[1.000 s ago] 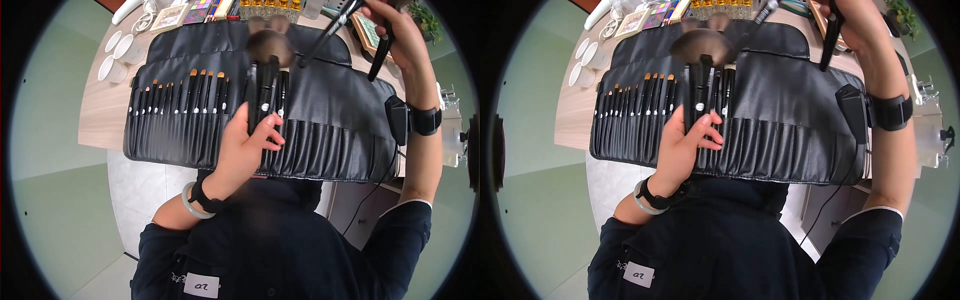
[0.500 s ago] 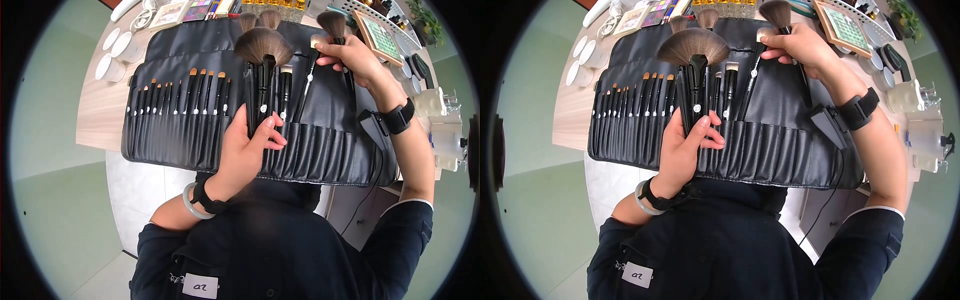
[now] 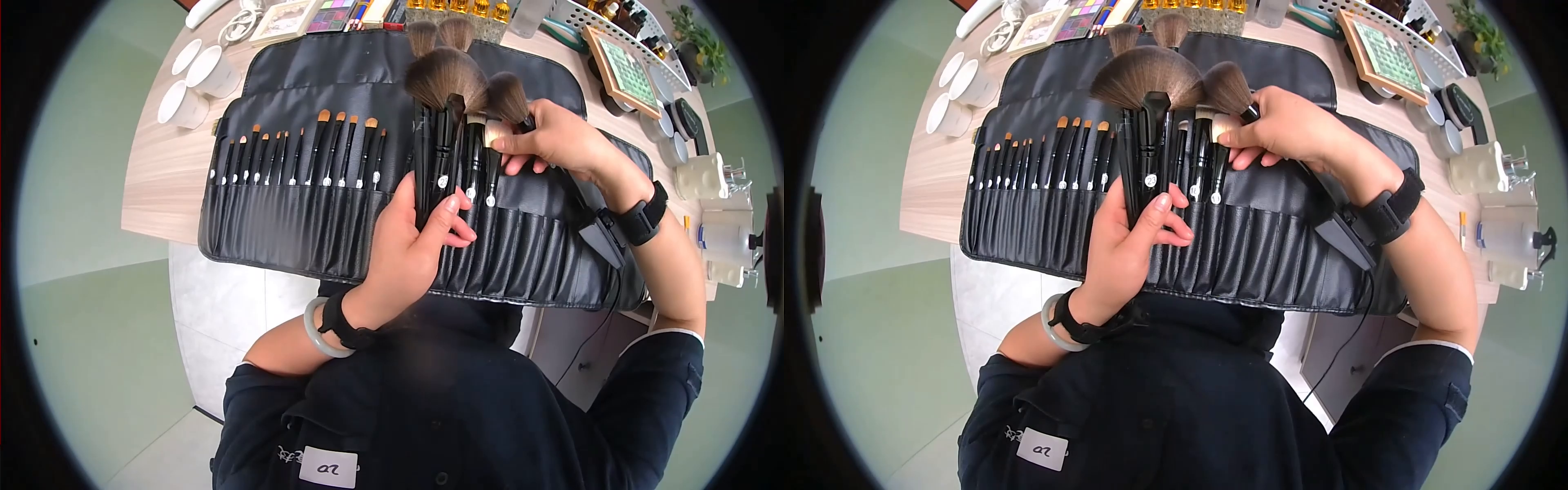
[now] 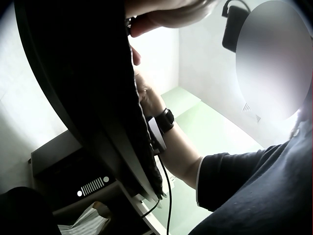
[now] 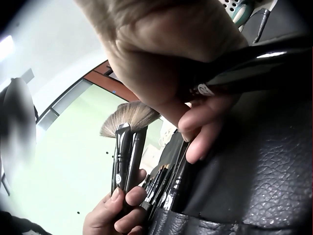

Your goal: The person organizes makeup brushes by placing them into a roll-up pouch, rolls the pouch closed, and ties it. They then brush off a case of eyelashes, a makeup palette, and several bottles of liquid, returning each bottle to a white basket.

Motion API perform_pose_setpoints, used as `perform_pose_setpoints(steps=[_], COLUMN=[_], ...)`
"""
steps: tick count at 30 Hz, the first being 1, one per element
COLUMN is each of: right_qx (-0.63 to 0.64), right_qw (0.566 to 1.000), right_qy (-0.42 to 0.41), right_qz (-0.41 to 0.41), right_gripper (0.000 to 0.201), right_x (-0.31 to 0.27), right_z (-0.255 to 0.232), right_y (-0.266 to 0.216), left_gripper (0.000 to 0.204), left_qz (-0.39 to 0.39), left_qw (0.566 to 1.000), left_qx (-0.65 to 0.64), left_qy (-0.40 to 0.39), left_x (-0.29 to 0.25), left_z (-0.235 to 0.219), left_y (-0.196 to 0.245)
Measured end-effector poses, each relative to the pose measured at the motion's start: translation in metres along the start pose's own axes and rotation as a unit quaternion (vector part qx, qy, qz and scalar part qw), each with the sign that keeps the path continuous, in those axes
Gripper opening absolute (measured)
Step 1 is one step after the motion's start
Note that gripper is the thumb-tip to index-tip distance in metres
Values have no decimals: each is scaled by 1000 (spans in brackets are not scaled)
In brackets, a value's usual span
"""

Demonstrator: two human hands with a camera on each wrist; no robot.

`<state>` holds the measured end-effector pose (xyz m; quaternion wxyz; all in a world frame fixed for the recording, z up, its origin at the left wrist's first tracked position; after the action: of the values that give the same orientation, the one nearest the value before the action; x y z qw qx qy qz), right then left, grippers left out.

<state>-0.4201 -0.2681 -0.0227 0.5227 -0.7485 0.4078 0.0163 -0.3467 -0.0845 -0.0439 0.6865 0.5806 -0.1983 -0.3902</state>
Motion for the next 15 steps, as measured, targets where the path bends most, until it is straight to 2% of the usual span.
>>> perform_pose_setpoints(steps=[6, 8, 9, 10, 12, 13, 15], right_qx=[-43, -83, -88, -85, 7, 74, 86], right_qw=[998, 996, 994, 984, 974, 976, 973], right_qy=[-30, 4, 43, 118, 186, 175, 156], right_qz=[-21, -21, -49, -107, -131, -110, -143], right_gripper=[13, 15, 17, 22, 22, 24, 25], right_x=[-3, -8, -7, -8, -18, -27, -40], right_z=[0, -4, -8, -14, -24, -24, -17], right_y=[-1, -7, -7, -11, -25, -35, -46], left_gripper=[17, 16, 15, 15, 15, 15, 19], left_qz=[4, 3, 6, 9, 10, 11, 13], left_qw=[1000, 1000, 1000, 999, 999, 999, 1000], left_qx=[-21, -23, -28, -33, -34, -34, -6], left_qy=[-9, -9, -8, -8, -6, -4, 8], left_x=[-1, 0, -1, -1, -2, -2, -4], left_z=[-2, -3, -3, -3, -2, -1, 0], left_y=[-2, -2, -2, -3, -4, -5, -7])
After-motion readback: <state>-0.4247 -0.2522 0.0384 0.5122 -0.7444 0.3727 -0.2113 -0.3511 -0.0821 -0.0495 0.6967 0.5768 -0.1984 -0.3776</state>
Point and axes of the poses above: each hand's wrist, its own x-axis towards the middle knuckle, its own z-axis out of the palm, y = z × x, the point moved 3 cm from there along x, towards the middle knuckle, and after that the axes turned 12 degrees about y, right-handed, at the moved point
